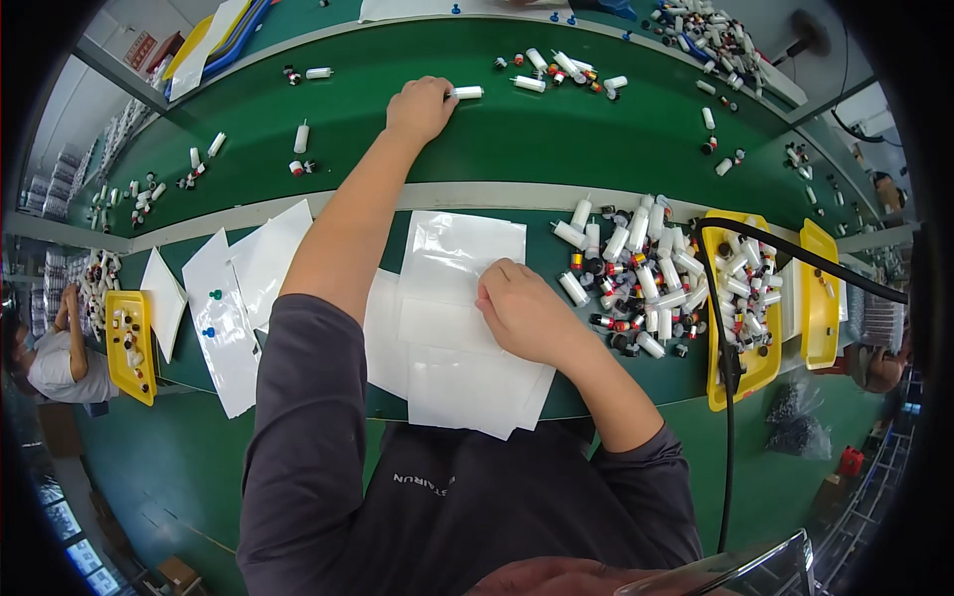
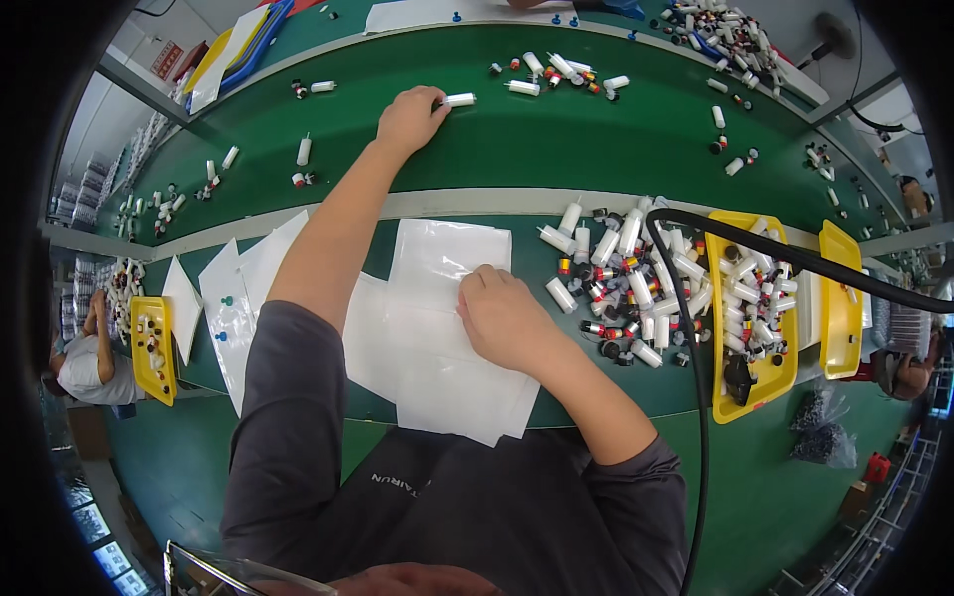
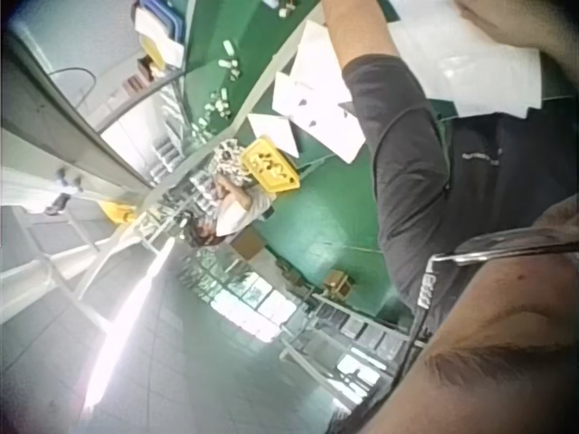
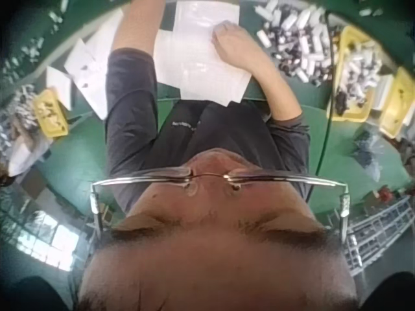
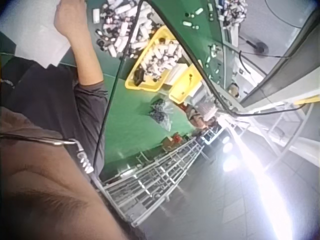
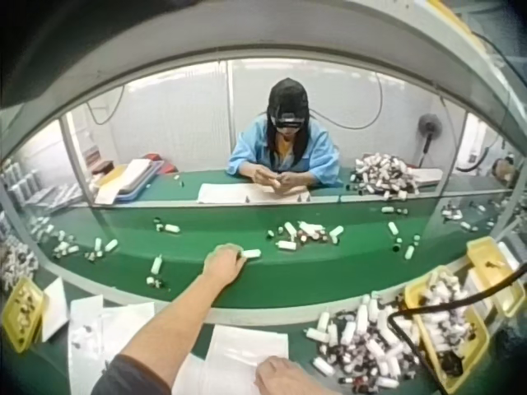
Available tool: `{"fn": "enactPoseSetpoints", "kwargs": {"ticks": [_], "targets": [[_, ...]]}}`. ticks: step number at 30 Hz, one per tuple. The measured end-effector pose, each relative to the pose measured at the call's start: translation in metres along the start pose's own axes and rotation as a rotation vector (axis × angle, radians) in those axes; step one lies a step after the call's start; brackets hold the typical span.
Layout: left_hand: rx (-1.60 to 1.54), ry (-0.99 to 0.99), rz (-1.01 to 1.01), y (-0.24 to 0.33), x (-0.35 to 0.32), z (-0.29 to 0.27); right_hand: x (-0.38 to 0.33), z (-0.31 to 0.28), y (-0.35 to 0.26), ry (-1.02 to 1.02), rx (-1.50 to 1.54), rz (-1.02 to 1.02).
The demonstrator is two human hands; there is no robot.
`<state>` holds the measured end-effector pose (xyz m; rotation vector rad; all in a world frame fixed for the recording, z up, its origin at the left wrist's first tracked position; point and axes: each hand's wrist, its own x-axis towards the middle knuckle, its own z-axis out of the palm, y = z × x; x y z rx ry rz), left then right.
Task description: Assembling plastic marker components and sorting them at a factory production line.
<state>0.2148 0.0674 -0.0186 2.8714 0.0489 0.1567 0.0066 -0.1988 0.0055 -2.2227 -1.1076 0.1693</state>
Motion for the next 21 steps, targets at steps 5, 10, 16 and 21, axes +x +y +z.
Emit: {"fn": "enactPoseSetpoints", "kwargs": {"ticks": [5,10,16,21], "targets": [[-1.091,0.080,-0.199,0.021,-0.040,-0.014,0.005,-0.029,0.017,-0.158,0.408,0.288],[-1.656,-0.187,-0.167,0.076,-0.151,-0.061,0.006,-0.026,0.009,-0.039,0.377,0.456],[-1.531,-0.768,-0.237,0.060,-0.207,-0.050,0.005,0.000,0.004,0.066,0.124,0.157],[-1.744,-0.575,-0.466,0.049,-0.229,-0.016,0.011,0.013,0.006,0.121,-0.012,0.130]]}}
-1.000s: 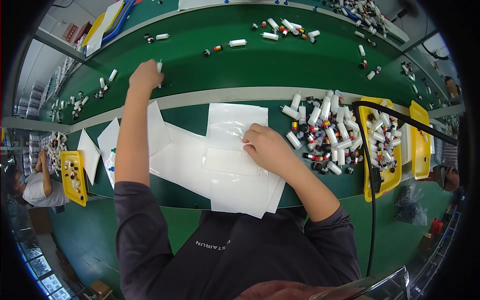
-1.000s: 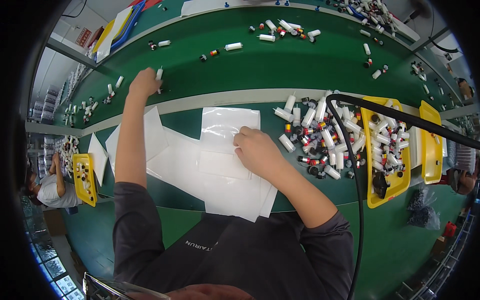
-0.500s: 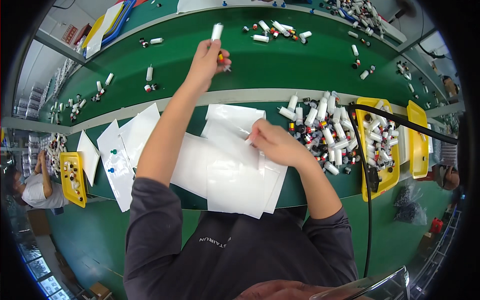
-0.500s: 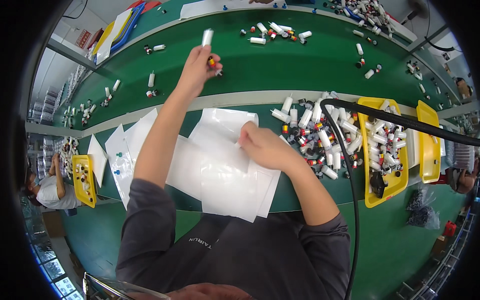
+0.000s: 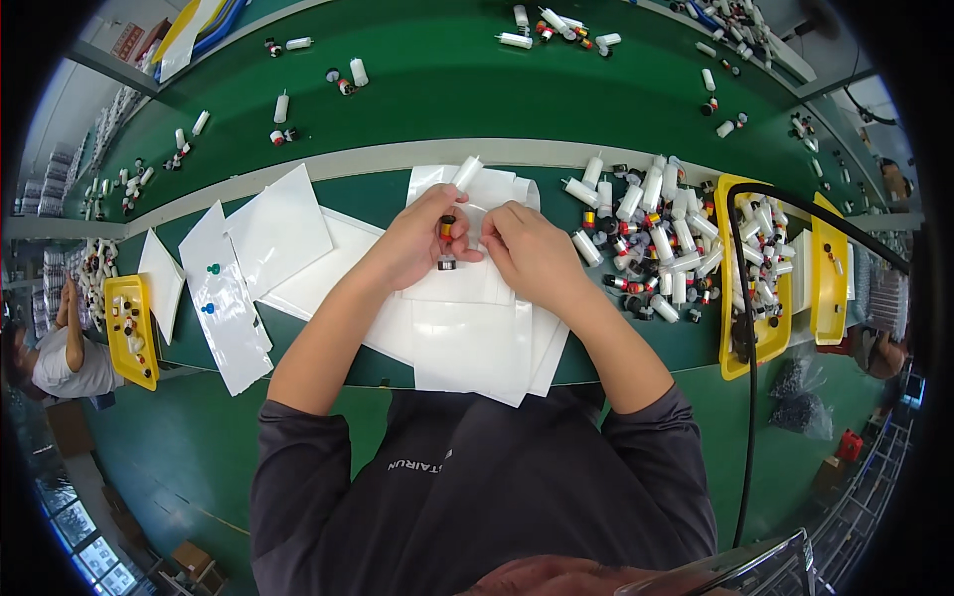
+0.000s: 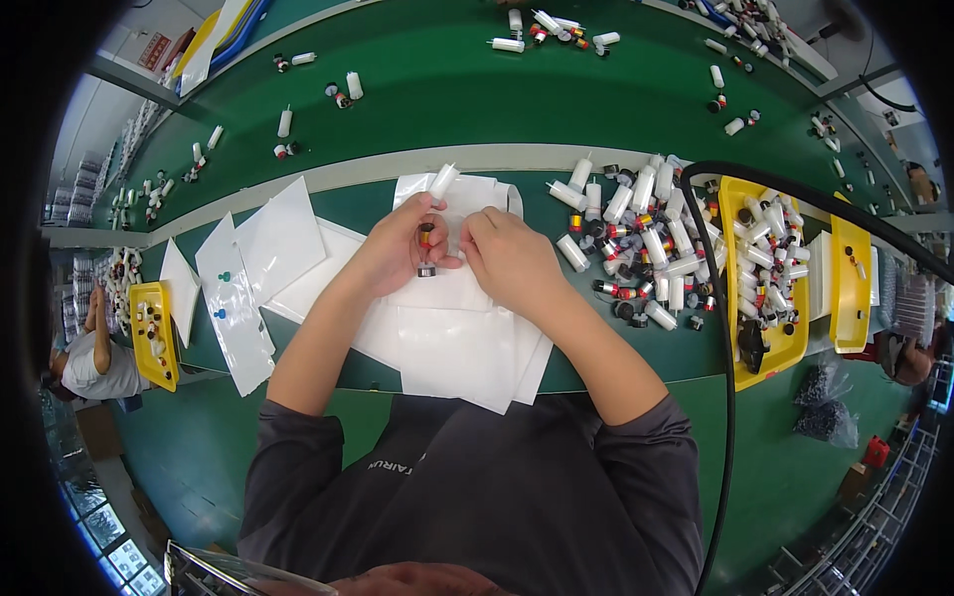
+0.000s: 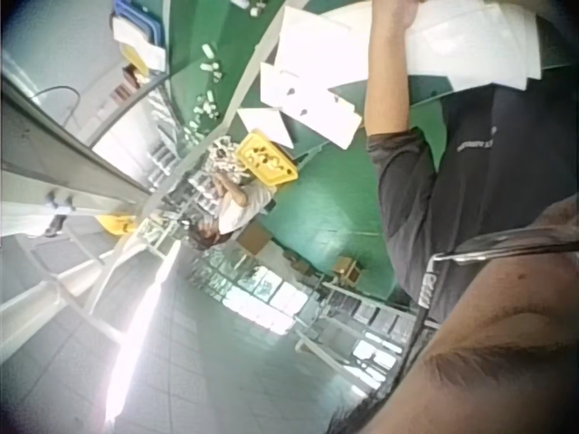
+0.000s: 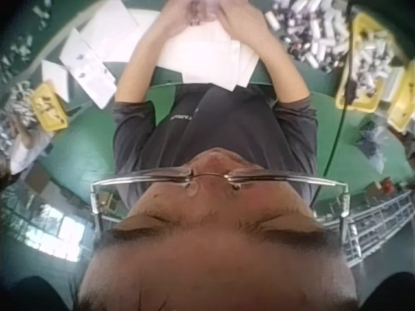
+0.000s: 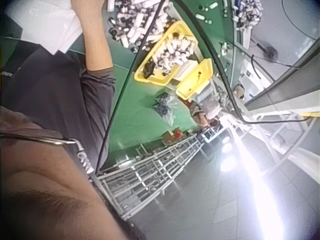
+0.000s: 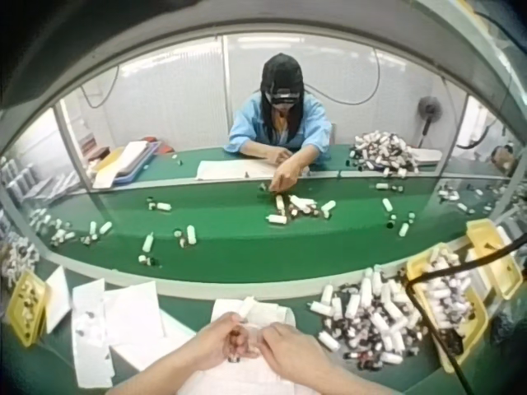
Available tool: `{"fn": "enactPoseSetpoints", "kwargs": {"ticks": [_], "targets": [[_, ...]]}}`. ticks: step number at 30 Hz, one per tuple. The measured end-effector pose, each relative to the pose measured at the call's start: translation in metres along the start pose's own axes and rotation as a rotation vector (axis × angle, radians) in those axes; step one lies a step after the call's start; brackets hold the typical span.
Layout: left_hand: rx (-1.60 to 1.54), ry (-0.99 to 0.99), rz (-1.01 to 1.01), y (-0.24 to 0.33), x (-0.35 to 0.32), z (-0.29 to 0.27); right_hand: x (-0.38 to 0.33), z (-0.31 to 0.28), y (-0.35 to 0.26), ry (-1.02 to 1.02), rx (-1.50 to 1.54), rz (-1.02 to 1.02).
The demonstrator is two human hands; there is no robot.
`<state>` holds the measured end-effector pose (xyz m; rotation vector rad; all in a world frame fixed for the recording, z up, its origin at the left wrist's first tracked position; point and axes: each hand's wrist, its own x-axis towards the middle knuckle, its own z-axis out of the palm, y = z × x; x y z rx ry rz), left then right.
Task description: Assembling plastic marker components and sorting them at a factory production line.
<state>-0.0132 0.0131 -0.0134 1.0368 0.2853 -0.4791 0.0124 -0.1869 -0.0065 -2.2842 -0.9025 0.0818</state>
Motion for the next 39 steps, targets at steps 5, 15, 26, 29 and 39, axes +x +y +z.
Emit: {"fn": "enactPoseSetpoints", "kwargs": {"ticks": [5,15,26,29,39], "targets": [[0.064,-0.026,-0.063,0.005,-0.002,0.001,0.009,0.002,0.009,0.015,0.038,0.142],[-0.509,-0.061,0.302,0.013,-0.008,0.047,0.007,0.000,-0.017,0.538,0.532,-0.128],[-0.149,-0.255,0.275,-0.004,0.013,0.035,0.008,0.012,0.008,0.409,1.108,0.181],[0.132,-0.130,0.358,-0.003,0.015,0.031,0.008,0.003,0.014,0.382,1.234,0.293],[0.093,-0.049,0.368,-0.004,0.023,0.022,0.006,0.008,0.015,0.401,0.722,0.122]]}}
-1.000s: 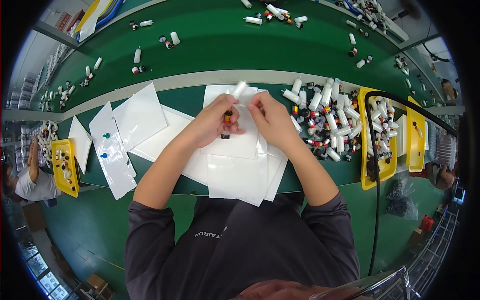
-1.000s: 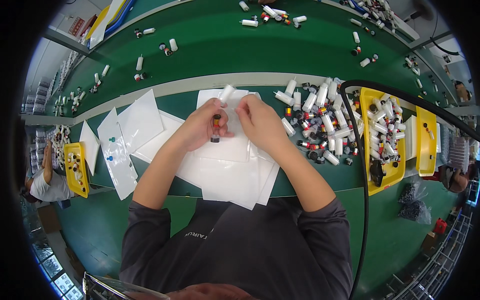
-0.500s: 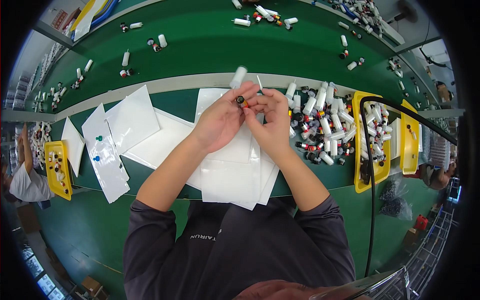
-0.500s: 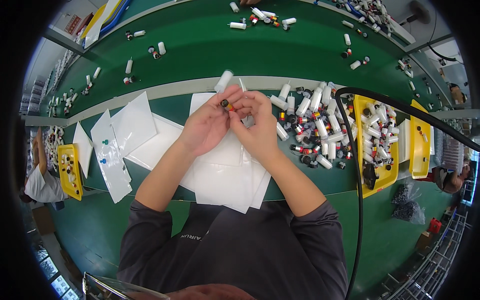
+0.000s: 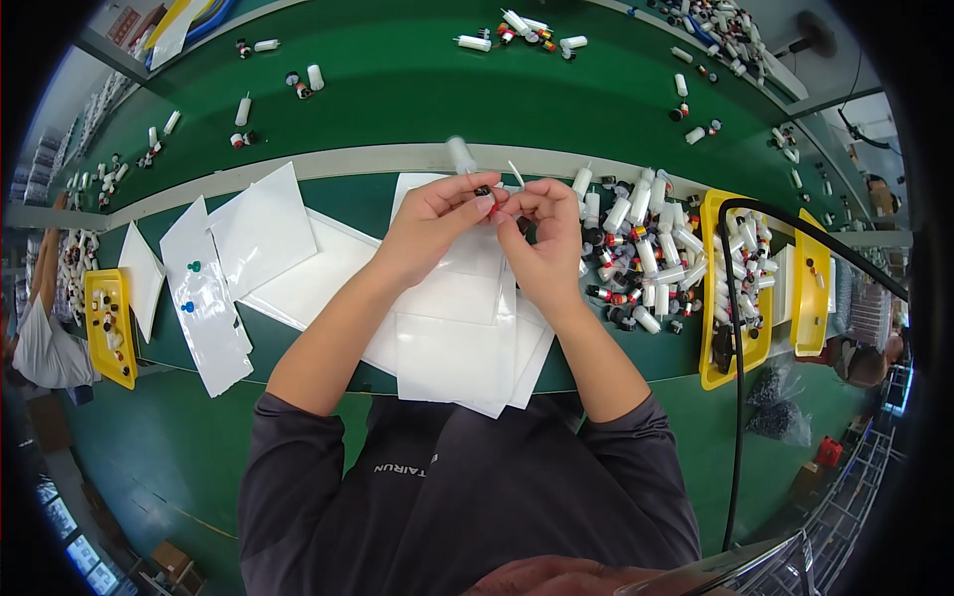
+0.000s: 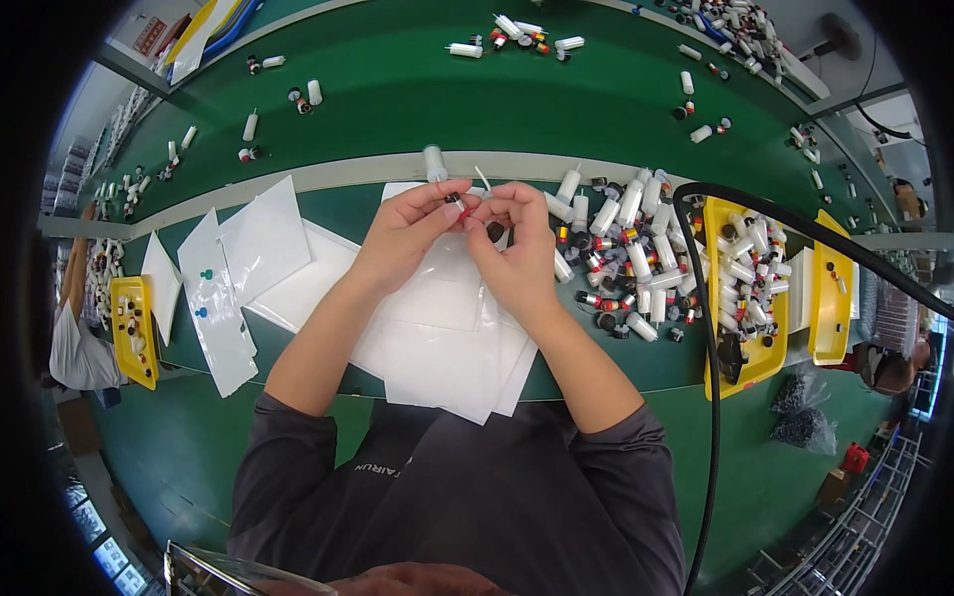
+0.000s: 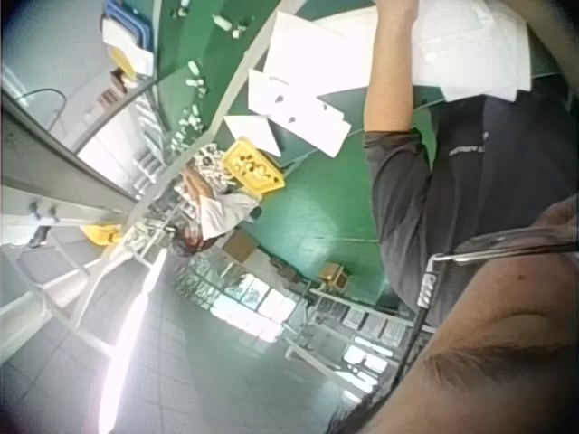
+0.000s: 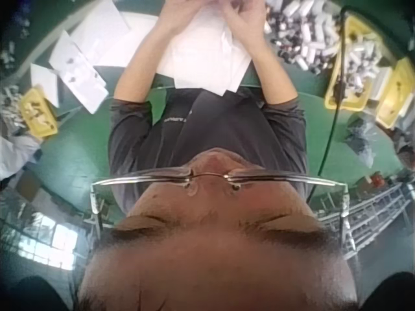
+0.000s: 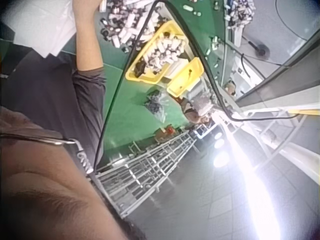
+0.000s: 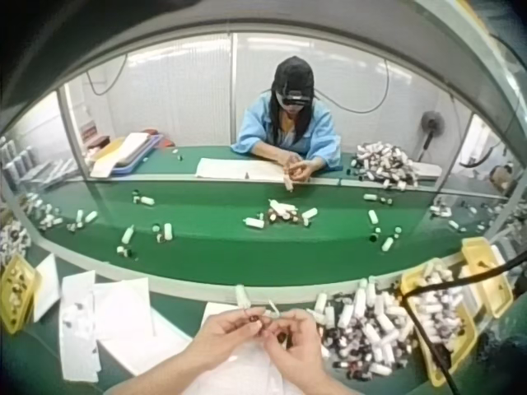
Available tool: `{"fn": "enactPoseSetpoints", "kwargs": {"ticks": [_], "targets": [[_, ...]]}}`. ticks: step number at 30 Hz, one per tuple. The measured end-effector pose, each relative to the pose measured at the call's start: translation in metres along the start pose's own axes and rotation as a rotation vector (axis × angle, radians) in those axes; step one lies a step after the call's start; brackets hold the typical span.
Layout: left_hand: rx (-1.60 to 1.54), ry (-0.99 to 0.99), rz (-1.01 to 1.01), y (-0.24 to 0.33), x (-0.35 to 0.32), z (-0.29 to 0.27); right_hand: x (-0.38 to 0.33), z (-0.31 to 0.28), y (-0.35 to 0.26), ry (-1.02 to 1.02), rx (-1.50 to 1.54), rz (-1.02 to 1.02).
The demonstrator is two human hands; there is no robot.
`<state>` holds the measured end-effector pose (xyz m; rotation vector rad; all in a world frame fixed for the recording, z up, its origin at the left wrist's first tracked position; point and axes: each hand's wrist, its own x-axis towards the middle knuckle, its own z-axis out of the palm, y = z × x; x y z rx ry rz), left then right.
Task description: Assembling plastic marker components and sorting them at a factory production line.
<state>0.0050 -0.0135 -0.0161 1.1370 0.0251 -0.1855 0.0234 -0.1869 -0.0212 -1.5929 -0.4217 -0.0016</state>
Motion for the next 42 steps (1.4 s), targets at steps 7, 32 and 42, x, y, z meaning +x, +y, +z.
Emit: {"fn": "enactPoseSetpoints", "kwargs": {"ticks": [7,32,42], "targets": [[-0.120,0.037,-0.008,-0.003,0.002,-0.004,0.000,0.007,0.013,0.008,0.003,-0.117],[0.279,-0.098,0.005,-0.007,0.002,-0.005,0.017,-0.019,-0.012,-0.197,-0.036,0.307],[0.192,-0.092,0.046,-0.007,0.003,-0.005,0.010,-0.009,-0.001,0.031,-0.300,-0.176]]}}
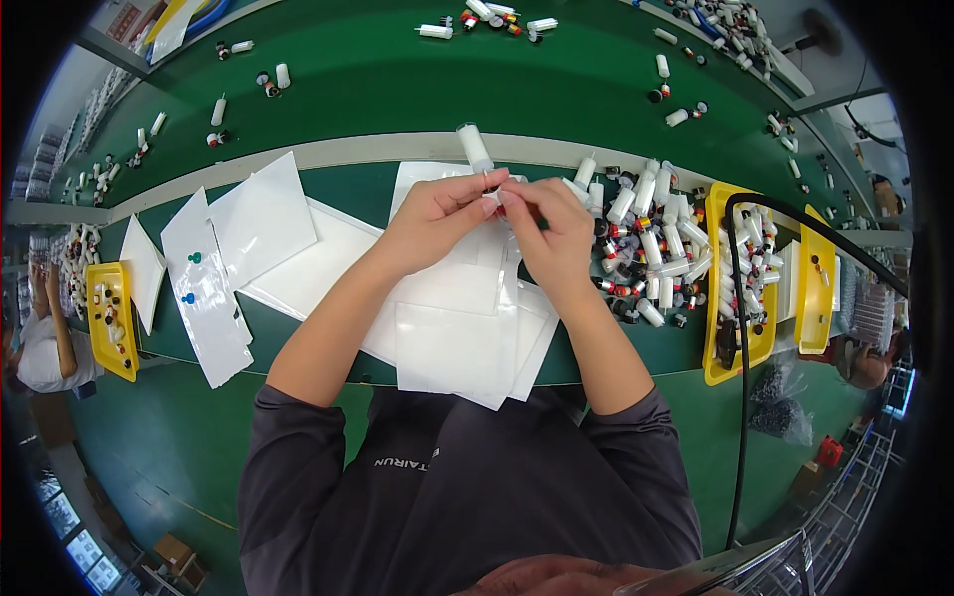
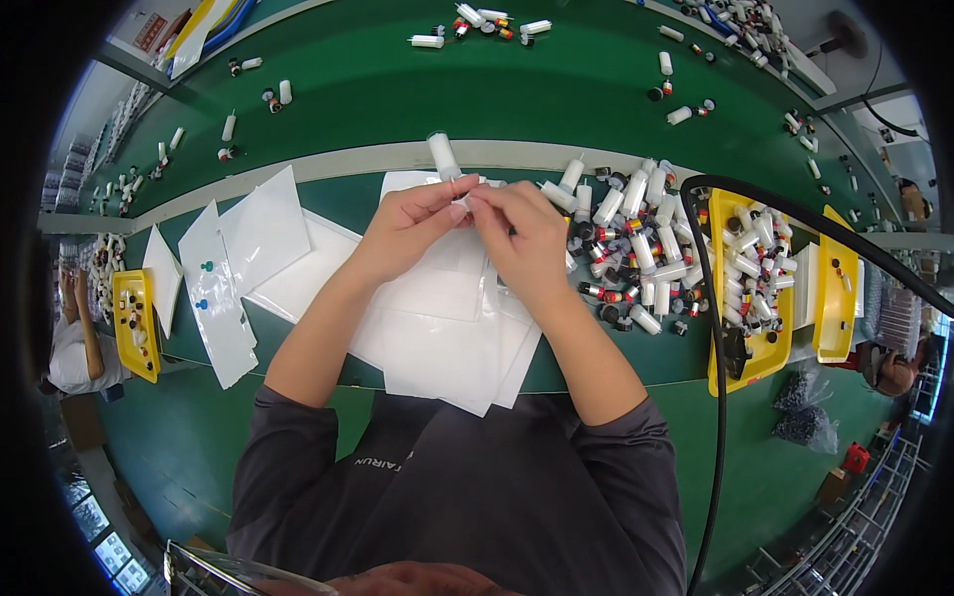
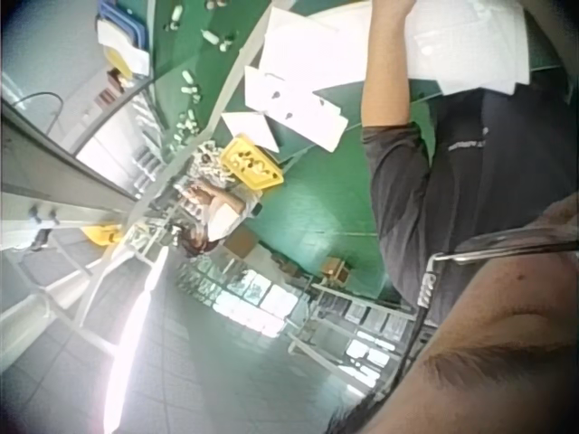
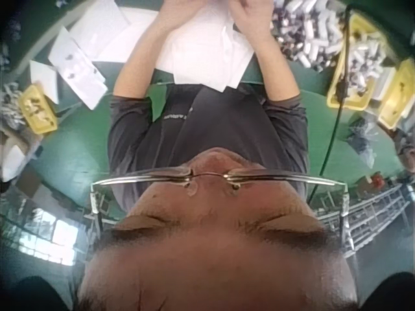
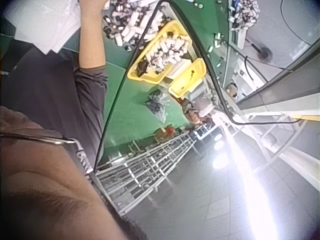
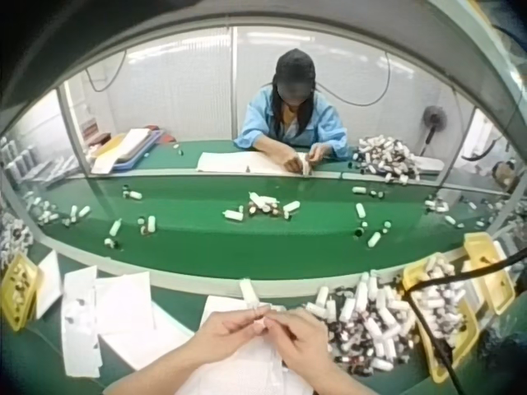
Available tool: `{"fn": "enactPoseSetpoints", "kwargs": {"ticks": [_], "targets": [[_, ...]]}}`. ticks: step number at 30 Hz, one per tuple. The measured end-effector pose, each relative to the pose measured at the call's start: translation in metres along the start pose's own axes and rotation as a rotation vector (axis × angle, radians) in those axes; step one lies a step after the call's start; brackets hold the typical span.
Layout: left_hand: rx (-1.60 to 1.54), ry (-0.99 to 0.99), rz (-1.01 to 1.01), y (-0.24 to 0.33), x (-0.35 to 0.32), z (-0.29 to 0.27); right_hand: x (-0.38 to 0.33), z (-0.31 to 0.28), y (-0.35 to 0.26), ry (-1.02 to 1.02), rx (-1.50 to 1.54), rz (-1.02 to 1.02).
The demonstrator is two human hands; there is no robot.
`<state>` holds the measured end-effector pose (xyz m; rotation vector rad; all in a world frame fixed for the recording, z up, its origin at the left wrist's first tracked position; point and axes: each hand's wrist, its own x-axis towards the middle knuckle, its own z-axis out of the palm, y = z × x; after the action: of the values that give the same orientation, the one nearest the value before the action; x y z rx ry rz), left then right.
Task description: Assembling plastic marker components and sorting them at a factory production line.
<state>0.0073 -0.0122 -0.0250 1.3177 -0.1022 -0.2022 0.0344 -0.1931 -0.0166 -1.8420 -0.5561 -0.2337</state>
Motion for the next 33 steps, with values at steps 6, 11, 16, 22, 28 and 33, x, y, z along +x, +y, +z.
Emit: {"fn": "enactPoseSetpoints", "kwargs": {"ticks": [6,11,16,22,28,33], "targets": [[0.023,0.082,0.048,0.006,0.001,-0.003,0.007,-0.002,-0.006,-0.085,0.082,-0.017],[0.155,0.213,0.071,0.031,0.005,-0.039,-0.001,-0.023,-0.017,-0.420,-0.147,0.013],[1.262,0.359,-0.186,0.091,0.025,-0.134,-0.011,-0.018,-0.012,-0.653,-0.371,-0.063],[1.867,0.427,-0.468,0.115,0.069,-0.190,-0.014,-0.014,-0.008,-0.570,-0.236,-0.043],[1.664,0.519,0.053,0.037,0.174,-0.187,-0.014,-0.016,-0.023,-0.579,-0.356,-0.138],[1.491,0.440,-0.042,0.058,0.173,-0.171,-0.014,-0.023,-0.032,-0.651,-0.396,-0.067]]}}
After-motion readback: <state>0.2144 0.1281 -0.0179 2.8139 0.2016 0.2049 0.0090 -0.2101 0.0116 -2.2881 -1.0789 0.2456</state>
